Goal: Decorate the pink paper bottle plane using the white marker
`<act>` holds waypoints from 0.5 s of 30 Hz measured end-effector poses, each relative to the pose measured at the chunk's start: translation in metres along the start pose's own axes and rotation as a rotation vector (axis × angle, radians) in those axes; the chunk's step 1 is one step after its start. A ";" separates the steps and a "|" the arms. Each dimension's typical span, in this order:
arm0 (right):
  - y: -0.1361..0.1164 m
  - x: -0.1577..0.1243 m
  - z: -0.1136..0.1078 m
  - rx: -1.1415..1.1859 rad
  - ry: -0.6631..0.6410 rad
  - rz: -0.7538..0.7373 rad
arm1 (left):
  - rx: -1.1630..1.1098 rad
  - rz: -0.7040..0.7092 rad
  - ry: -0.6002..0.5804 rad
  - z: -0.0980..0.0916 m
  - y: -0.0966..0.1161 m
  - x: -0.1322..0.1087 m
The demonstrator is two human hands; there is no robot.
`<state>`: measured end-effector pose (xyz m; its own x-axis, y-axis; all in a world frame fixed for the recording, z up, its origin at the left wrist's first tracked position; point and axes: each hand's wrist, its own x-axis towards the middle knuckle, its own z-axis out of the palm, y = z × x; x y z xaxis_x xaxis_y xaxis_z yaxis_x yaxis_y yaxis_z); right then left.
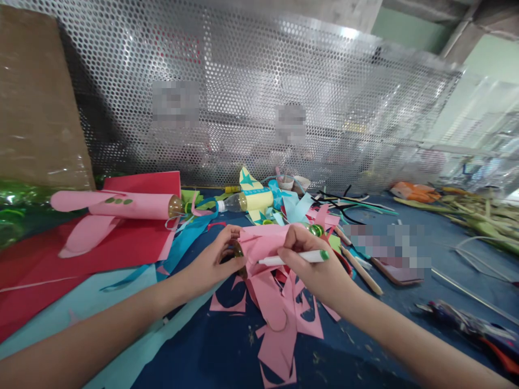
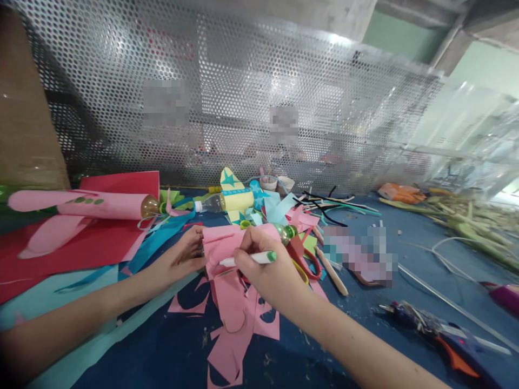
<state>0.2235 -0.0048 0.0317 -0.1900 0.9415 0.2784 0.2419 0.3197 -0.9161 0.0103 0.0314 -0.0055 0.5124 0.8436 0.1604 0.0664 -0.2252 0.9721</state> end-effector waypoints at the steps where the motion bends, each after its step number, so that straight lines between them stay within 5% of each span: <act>1: 0.000 0.000 0.000 -0.001 0.015 0.002 | -0.006 0.000 -0.005 0.000 0.001 0.000; 15: 0.007 0.002 -0.002 -0.066 0.117 -0.028 | -0.002 -0.005 -0.010 0.000 0.002 0.000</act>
<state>0.2264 -0.0004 0.0267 -0.0858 0.9369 0.3390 0.3006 0.3488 -0.8877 0.0102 0.0309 -0.0035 0.5205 0.8399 0.1537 0.0675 -0.2199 0.9732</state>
